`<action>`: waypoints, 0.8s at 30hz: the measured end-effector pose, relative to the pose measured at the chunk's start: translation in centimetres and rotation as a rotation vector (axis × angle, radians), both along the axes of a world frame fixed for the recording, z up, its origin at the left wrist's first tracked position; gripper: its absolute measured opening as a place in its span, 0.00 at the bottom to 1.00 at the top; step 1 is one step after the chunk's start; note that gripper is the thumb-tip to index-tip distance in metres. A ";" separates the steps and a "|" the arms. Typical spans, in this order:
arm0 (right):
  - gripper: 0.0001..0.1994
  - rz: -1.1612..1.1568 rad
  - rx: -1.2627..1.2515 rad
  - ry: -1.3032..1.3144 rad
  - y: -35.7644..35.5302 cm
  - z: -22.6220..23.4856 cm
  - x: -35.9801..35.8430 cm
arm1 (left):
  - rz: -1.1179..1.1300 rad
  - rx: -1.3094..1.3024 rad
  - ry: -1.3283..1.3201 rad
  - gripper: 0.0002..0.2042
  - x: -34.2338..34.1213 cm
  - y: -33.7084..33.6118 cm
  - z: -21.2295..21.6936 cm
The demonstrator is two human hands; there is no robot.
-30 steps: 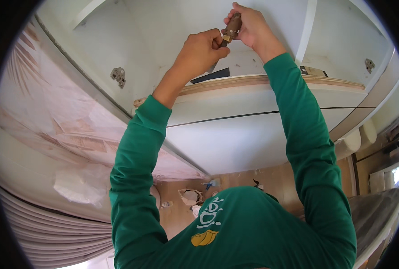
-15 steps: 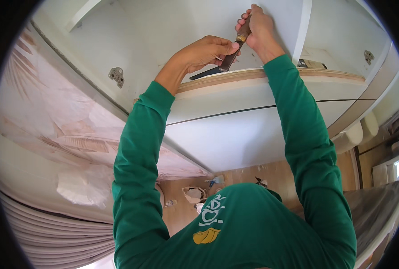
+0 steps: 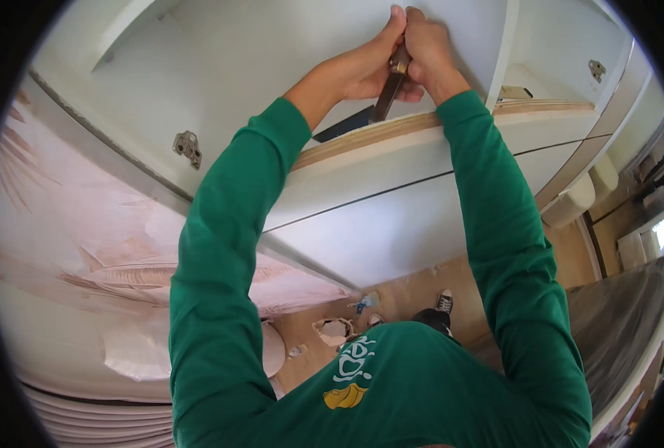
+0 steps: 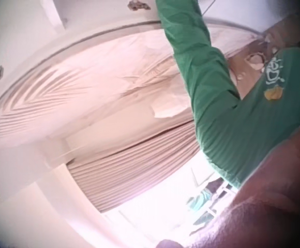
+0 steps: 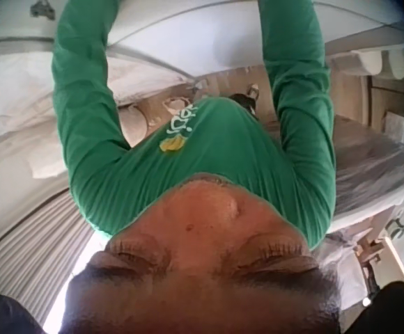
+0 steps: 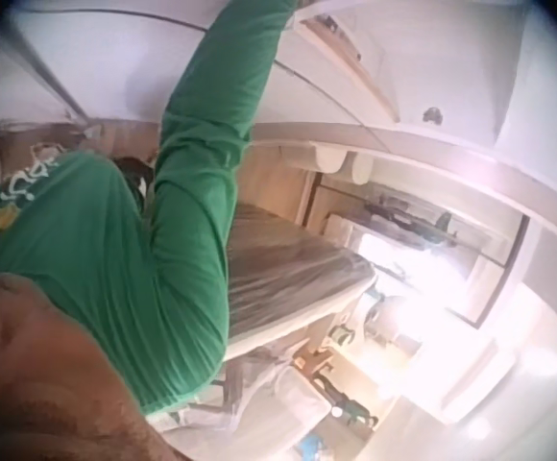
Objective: The person shaves a piece of wood attached to a cabinet frame using a wood chisel, applying pressure with both hands to smooth the edge.
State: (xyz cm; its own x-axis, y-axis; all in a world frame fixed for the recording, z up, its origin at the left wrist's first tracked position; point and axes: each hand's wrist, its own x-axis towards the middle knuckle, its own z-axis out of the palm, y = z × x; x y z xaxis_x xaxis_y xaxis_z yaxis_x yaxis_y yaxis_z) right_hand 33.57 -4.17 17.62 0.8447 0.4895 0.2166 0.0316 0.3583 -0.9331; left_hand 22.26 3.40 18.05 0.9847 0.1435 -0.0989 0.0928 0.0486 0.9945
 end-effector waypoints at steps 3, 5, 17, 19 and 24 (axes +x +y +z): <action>0.22 0.123 0.202 0.128 0.6 -1.8 2.6 | 0.032 0.070 0.015 0.46 2.4 -0.4 -0.5; 0.15 0.203 -0.066 0.141 -1.0 -0.7 1.0 | 0.006 0.156 -0.017 0.46 2.2 1.9 -0.5; 0.20 0.064 0.019 0.185 1.0 -1.1 1.0 | 0.260 0.028 -0.117 0.50 5.9 1.0 -3.7; 0.20 0.015 0.087 0.180 0.5 -1.1 1.5 | 0.327 0.048 -0.169 0.49 6.2 -1.3 -3.0; 0.20 0.037 0.147 0.223 1.3 -1.7 1.2 | 0.377 0.142 -0.179 0.50 6.3 0.3 -3.8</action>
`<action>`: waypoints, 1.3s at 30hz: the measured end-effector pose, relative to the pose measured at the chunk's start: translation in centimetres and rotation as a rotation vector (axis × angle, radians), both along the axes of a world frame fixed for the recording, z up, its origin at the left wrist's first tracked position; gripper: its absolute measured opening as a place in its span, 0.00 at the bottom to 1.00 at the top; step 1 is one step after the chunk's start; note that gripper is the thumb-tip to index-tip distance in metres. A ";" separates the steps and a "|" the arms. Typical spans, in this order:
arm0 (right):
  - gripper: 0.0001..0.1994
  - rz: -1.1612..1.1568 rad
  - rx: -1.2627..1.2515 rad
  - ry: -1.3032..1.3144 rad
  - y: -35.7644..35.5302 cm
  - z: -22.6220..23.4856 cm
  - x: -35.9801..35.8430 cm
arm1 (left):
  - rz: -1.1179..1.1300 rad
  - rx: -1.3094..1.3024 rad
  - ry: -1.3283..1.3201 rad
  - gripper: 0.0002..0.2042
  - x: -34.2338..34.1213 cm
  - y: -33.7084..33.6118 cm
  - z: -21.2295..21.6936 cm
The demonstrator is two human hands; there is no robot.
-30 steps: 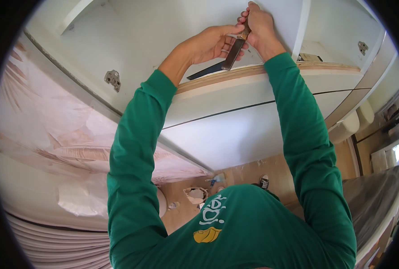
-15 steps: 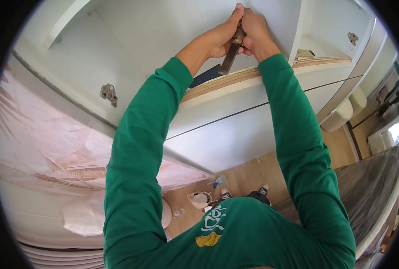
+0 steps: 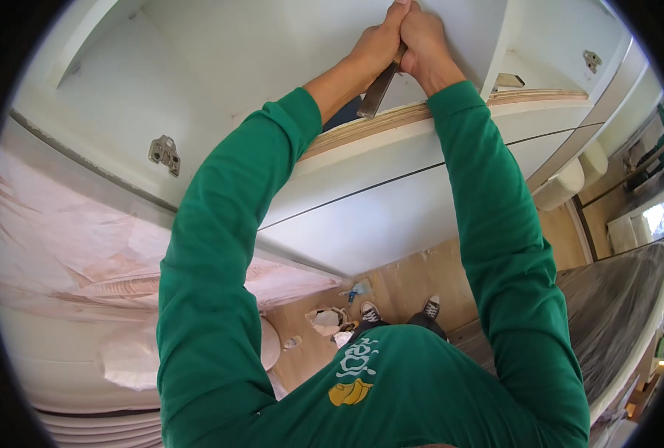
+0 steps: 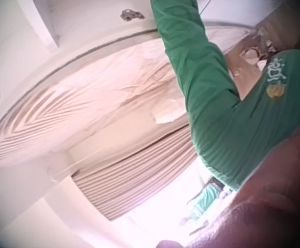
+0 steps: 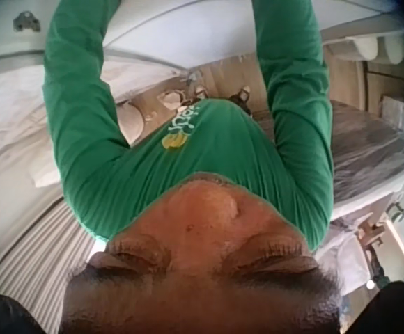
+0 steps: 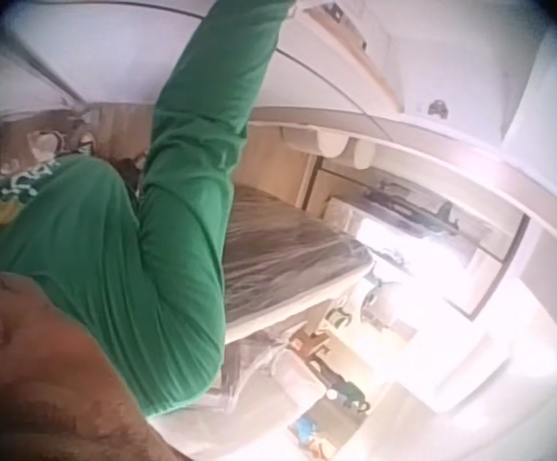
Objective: The person shaves a piece of wood attached to a cabinet frame using a wood chisel, applying pressure with both hands to smooth the edge.
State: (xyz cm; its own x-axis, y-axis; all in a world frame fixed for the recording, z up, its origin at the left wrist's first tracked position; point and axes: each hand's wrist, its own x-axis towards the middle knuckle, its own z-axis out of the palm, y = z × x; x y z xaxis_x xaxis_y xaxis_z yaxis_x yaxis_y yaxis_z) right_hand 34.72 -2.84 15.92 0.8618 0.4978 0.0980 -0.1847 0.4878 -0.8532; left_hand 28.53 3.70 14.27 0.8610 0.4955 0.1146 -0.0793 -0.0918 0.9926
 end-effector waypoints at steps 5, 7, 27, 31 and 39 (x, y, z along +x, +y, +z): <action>0.22 0.036 0.027 -0.057 -0.2 -0.6 0.8 | -0.036 0.028 -0.044 0.48 0.6 0.8 -1.1; 0.22 0.086 0.027 -0.039 -0.3 -0.4 0.7 | -0.025 0.051 -0.057 0.46 0.2 1.1 -1.4; 0.14 0.053 0.023 0.070 -0.2 -0.4 -0.2 | 0.021 0.088 0.010 0.49 -2.0 -1.2 0.2; 0.13 0.064 0.095 0.037 -0.2 -0.8 1.8 | -0.014 0.080 -0.039 0.48 -1.4 -1.3 0.3; 0.12 0.119 0.149 -0.002 -0.5 -1.7 1.8 | -0.039 0.084 -0.070 0.45 -1.1 -0.8 -0.4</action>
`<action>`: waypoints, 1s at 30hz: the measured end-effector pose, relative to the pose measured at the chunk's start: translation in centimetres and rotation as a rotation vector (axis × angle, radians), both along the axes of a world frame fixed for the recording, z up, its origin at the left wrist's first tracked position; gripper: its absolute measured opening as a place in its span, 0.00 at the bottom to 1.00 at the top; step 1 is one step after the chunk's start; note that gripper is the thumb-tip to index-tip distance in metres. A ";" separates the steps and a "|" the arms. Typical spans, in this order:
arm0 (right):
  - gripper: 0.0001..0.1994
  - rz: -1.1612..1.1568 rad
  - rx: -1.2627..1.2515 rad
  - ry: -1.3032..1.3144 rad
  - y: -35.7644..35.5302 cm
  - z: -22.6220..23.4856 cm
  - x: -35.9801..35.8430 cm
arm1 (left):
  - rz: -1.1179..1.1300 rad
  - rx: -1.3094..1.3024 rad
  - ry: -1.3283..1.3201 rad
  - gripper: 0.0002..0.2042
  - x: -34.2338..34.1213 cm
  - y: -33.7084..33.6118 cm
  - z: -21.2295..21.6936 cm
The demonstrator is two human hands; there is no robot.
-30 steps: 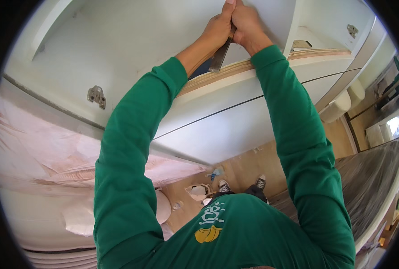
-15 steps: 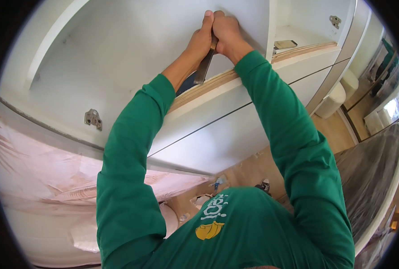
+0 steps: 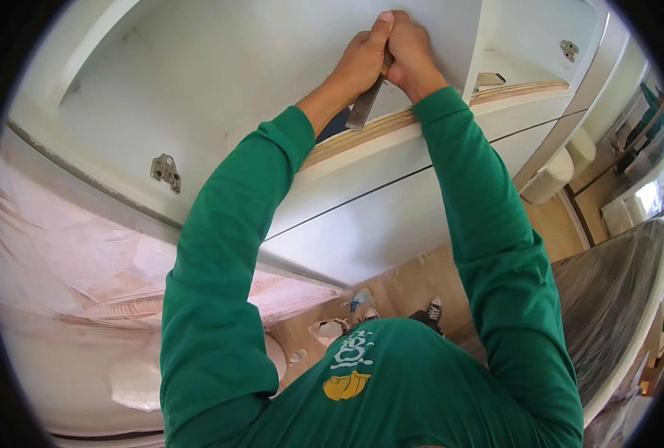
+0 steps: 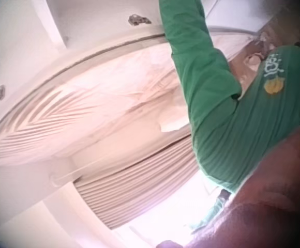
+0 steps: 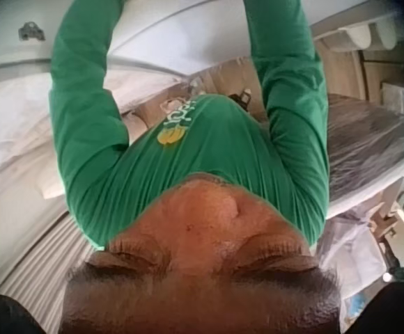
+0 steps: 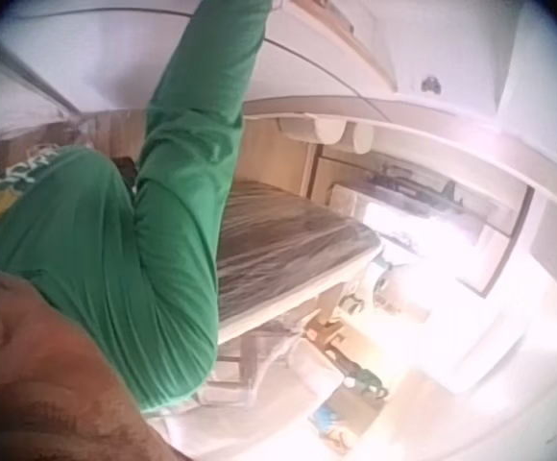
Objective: The person shaves a piece of wood attached to a cabinet frame using a wood chisel, applying pressure with both hands to smooth the edge.
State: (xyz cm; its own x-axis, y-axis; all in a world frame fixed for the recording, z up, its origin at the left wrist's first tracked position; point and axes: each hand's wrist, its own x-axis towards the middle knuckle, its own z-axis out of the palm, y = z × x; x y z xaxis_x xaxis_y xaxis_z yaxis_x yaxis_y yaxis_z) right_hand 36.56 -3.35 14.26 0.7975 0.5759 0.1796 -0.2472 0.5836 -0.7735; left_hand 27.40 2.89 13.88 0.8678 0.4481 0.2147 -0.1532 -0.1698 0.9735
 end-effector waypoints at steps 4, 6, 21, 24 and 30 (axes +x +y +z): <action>0.13 0.000 -0.126 0.013 -0.9 0.6 -1.2 | -0.011 -0.011 -0.007 0.43 -0.1 0.1 -0.6; 0.16 -0.048 -0.165 -0.008 -1.0 0.7 -1.1 | -0.020 -0.013 -0.014 0.43 0.1 0.0 -0.6; 0.19 0.014 -0.262 0.003 1.7 0.0 -0.8 | -0.024 -0.136 0.045 0.35 0.9 3.7 -3.4; 0.19 -0.059 -0.182 0.010 2.0 -0.6 0.0 | -0.044 -0.029 0.053 0.34 1.1 3.5 -2.9; 0.21 -0.039 -0.160 0.044 0.5 0.2 -0.4 | -0.086 0.072 -0.023 0.36 0.7 1.1 -1.5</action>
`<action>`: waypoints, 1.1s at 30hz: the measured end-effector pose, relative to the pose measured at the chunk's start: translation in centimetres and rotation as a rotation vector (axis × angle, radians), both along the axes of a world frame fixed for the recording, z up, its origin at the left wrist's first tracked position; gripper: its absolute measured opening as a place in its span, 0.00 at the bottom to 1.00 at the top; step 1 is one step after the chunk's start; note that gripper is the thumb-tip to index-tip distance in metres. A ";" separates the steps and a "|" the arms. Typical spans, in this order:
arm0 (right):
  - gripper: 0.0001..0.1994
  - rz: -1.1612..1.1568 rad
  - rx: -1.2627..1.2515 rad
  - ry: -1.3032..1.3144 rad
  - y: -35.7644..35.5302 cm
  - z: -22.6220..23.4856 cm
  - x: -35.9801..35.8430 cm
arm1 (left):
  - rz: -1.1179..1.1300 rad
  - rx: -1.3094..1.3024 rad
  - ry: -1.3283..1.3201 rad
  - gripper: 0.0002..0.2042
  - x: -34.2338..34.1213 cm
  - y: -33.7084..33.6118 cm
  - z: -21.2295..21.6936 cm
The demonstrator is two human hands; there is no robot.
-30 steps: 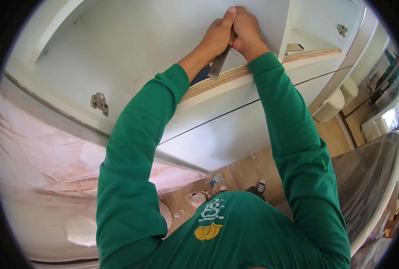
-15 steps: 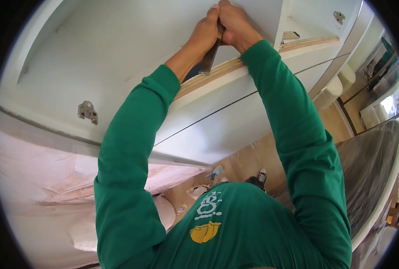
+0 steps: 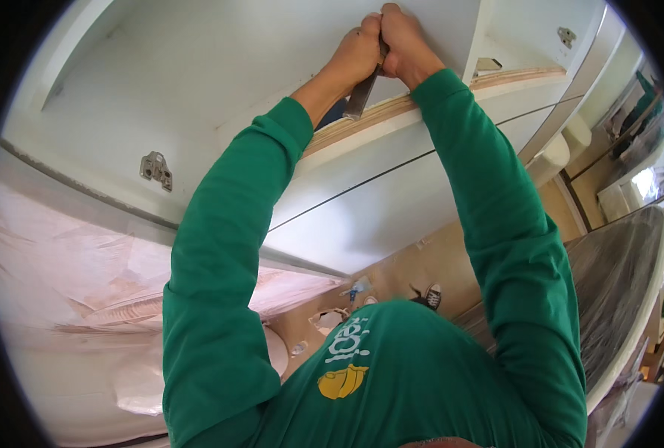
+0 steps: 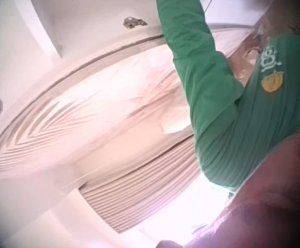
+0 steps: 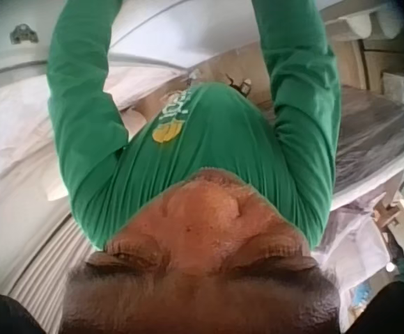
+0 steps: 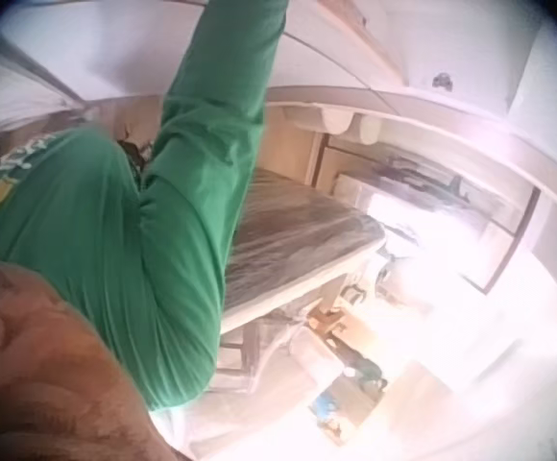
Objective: The person shaves a piece of wood attached to a cabinet frame using a wood chisel, applying pressure with both hands to smooth the edge.
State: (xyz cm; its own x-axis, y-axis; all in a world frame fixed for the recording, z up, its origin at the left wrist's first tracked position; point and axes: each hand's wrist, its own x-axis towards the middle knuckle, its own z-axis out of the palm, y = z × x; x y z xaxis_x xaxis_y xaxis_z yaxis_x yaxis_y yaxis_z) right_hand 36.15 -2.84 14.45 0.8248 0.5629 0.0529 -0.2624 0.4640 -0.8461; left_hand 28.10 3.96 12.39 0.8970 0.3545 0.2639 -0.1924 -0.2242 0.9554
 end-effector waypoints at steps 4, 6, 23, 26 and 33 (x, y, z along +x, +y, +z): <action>0.22 -0.012 -0.099 -0.002 -1.4 0.9 -1.3 | -0.059 -0.033 0.046 0.35 -0.1 0.0 -0.3; 0.22 0.021 -0.127 0.023 -0.8 0.0 -2.3 | -0.025 -0.072 0.076 0.35 -0.9 -0.1 -0.9; 0.24 -0.002 -0.088 -0.057 -0.3 2.4 0.3 | -0.074 0.172 -0.019 0.35 0.7 1.3 2.3; 0.24 0.037 -0.096 -0.052 -1.1 2.9 -1.2 | -0.102 0.165 0.052 0.36 -0.3 1.5 2.3; 0.23 -0.016 -0.062 -0.050 -1.5 2.6 -1.5 | -0.092 0.075 0.056 0.35 -0.8 -0.1 3.2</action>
